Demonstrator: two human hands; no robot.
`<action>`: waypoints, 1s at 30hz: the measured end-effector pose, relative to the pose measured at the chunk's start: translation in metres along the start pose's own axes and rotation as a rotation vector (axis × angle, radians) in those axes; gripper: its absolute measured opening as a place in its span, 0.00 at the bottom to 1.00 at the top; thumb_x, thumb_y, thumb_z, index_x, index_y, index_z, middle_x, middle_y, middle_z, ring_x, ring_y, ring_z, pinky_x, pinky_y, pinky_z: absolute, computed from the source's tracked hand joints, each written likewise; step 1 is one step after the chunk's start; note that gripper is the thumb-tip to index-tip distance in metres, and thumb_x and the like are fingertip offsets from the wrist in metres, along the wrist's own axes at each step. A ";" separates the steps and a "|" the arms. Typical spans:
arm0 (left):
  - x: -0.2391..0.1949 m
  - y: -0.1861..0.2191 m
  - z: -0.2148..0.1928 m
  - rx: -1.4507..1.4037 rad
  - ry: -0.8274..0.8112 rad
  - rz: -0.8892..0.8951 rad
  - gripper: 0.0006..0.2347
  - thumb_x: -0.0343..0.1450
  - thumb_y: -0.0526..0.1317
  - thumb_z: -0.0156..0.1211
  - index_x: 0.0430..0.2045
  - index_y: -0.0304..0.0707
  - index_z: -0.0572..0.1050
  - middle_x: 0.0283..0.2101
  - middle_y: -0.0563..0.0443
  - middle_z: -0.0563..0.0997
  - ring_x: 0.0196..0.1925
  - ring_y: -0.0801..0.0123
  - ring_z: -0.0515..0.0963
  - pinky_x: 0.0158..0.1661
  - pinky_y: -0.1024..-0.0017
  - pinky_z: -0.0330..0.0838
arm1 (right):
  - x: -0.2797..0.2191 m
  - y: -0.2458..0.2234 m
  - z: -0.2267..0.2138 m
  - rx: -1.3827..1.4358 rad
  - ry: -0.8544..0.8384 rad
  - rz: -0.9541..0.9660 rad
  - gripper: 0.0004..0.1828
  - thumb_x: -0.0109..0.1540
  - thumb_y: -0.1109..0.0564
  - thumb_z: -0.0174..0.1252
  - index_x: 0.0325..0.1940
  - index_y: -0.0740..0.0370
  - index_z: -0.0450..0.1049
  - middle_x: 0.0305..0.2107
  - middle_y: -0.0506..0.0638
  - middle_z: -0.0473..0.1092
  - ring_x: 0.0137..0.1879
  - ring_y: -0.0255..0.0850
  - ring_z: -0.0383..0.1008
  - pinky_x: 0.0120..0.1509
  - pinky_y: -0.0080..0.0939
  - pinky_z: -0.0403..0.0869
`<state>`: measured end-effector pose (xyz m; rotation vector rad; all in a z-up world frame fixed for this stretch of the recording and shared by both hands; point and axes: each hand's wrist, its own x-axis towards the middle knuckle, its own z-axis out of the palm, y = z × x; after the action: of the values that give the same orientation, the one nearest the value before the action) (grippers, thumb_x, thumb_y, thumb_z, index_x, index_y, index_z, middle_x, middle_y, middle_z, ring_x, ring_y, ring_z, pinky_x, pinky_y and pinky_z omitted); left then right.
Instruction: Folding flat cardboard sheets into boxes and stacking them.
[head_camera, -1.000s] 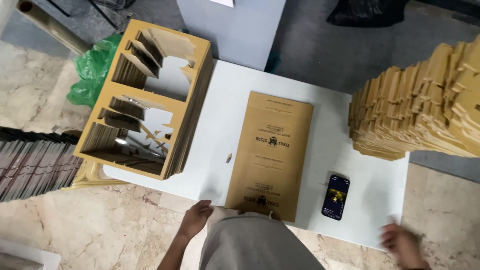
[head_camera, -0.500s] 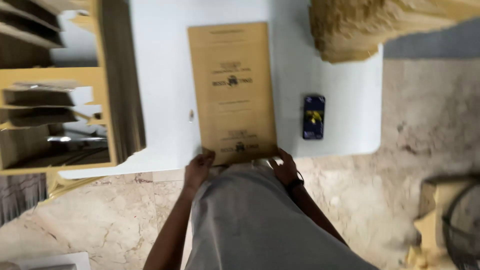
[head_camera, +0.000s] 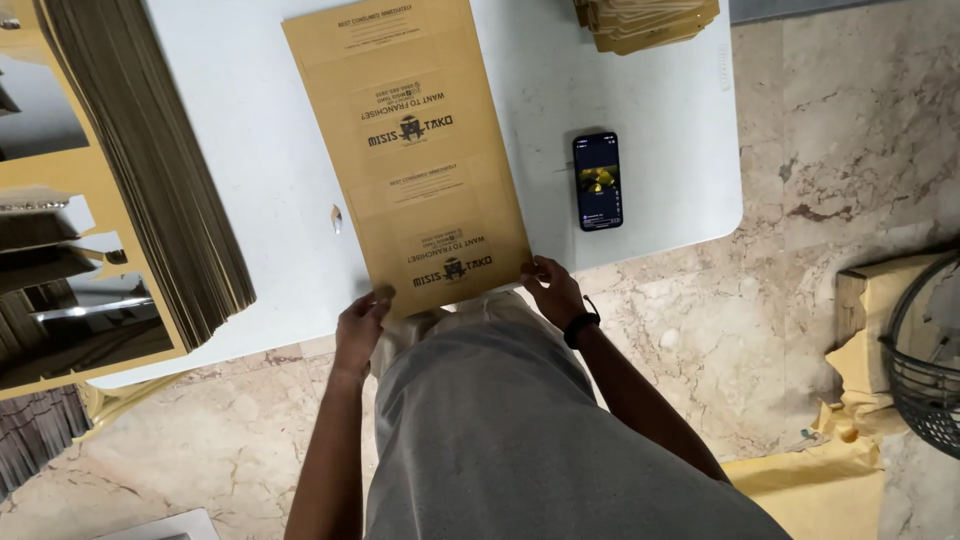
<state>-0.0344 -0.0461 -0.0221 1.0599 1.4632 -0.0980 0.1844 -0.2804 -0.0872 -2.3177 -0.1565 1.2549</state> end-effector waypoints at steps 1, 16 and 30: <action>0.016 -0.016 0.000 0.110 0.003 0.000 0.26 0.70 0.45 0.60 0.62 0.29 0.70 0.62 0.28 0.73 0.66 0.38 0.71 0.59 0.52 0.71 | -0.006 -0.009 -0.003 -0.006 -0.022 -0.011 0.36 0.65 0.40 0.60 0.73 0.57 0.64 0.61 0.55 0.69 0.70 0.50 0.68 0.74 0.53 0.68; 0.007 0.010 -0.001 0.334 0.061 -0.021 0.21 0.72 0.46 0.57 0.57 0.33 0.76 0.52 0.30 0.80 0.55 0.42 0.79 0.49 0.52 0.78 | 0.000 -0.006 -0.007 -0.018 -0.051 0.025 0.35 0.67 0.40 0.58 0.72 0.60 0.64 0.60 0.57 0.69 0.70 0.52 0.69 0.75 0.57 0.67; -0.016 0.041 0.012 0.124 0.015 -0.121 0.24 0.70 0.44 0.61 0.60 0.27 0.72 0.58 0.19 0.74 0.62 0.32 0.73 0.55 0.53 0.76 | 0.004 -0.026 -0.011 -0.025 -0.033 0.122 0.37 0.64 0.36 0.62 0.71 0.56 0.67 0.58 0.56 0.72 0.69 0.51 0.69 0.73 0.56 0.68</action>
<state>-0.0025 -0.0386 0.0093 1.0729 1.5505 -0.2707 0.1987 -0.2606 -0.0729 -2.3592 -0.0430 1.3581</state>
